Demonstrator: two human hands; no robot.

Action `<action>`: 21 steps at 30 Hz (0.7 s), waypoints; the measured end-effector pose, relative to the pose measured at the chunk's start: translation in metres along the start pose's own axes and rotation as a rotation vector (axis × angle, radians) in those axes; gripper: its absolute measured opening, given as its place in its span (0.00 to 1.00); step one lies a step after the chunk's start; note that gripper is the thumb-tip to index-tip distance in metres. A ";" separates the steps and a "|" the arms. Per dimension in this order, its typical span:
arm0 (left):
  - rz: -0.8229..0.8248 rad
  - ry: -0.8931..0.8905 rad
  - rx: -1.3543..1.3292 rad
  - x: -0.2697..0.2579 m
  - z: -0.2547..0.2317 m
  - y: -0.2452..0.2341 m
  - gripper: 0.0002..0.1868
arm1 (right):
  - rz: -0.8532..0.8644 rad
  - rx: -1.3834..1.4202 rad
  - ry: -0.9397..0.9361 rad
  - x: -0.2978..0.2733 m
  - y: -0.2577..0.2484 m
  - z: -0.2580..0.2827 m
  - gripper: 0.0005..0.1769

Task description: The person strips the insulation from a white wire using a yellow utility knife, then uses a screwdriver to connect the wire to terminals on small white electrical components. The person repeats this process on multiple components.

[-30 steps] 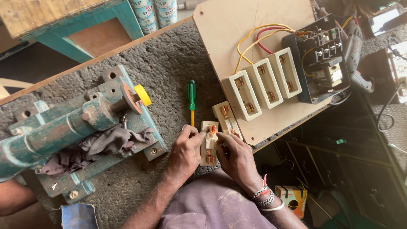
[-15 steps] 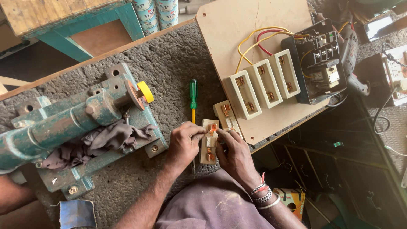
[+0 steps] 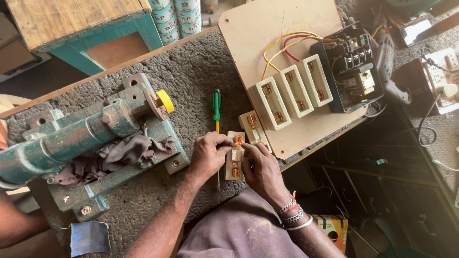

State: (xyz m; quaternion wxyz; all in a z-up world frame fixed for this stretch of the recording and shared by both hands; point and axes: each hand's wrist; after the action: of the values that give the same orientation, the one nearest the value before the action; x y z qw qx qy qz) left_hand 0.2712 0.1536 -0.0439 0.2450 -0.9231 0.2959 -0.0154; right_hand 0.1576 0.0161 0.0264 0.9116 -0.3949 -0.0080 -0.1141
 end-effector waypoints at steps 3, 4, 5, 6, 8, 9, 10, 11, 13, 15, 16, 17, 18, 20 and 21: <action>0.037 -0.023 -0.022 0.003 0.003 0.000 0.05 | 0.000 -0.001 0.007 -0.001 0.001 0.000 0.19; 0.037 -0.028 -0.025 0.004 0.004 0.001 0.05 | 0.002 -0.011 0.004 -0.001 0.001 0.001 0.19; 0.037 -0.033 -0.027 0.004 0.004 0.001 0.05 | 0.003 -0.022 0.000 -0.001 0.001 0.001 0.18; 0.036 -0.040 -0.031 0.003 0.005 0.002 0.05 | 0.018 -0.026 0.007 -0.001 0.001 0.002 0.19; 0.011 -0.012 -0.046 -0.001 0.008 0.001 0.05 | 0.046 -0.035 0.020 0.001 0.001 0.003 0.21; -0.002 0.003 -0.053 -0.002 0.009 0.001 0.05 | 0.045 -0.054 0.024 0.003 0.003 0.004 0.21; 0.006 0.010 -0.071 -0.005 0.011 0.001 0.05 | 0.043 -0.074 0.032 0.003 0.004 0.004 0.22; 0.013 0.017 -0.089 -0.008 0.014 0.000 0.06 | 0.042 -0.094 0.039 0.003 0.005 0.004 0.22; -0.013 0.035 -0.106 -0.013 0.018 0.001 0.07 | 0.058 -0.123 0.064 0.005 0.006 0.003 0.20; -0.081 0.054 -0.102 -0.016 0.021 0.003 0.08 | 0.066 -0.129 0.081 0.007 0.007 0.002 0.19; -0.100 0.035 -0.080 -0.018 0.022 0.005 0.08 | 0.069 -0.118 0.085 0.008 0.007 0.001 0.18; -0.118 0.015 -0.057 -0.017 0.023 0.008 0.07 | 0.072 -0.108 0.089 0.008 0.008 0.000 0.18; -0.136 -0.006 -0.035 -0.018 0.024 0.012 0.06 | 0.078 -0.112 0.089 0.008 0.008 -0.002 0.18; -0.134 -0.007 0.015 -0.017 0.024 0.020 0.04 | 0.092 -0.121 0.088 0.006 0.010 -0.005 0.17; -0.133 -0.009 0.040 -0.017 0.024 0.022 0.04 | 0.080 -0.123 0.072 0.005 0.011 -0.005 0.17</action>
State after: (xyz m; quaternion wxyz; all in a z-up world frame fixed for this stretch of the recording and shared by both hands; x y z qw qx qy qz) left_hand 0.2498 0.1582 -0.0734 0.2632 -0.9357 0.2325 -0.0334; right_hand 0.1646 0.0189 0.0152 0.8892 -0.4457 0.0476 -0.0920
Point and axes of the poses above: each hand's wrist, its own x-axis towards the middle knuckle, its own y-axis out of the palm, z = x × y, and after that the axes turned 5 degrees about -y, right-handed
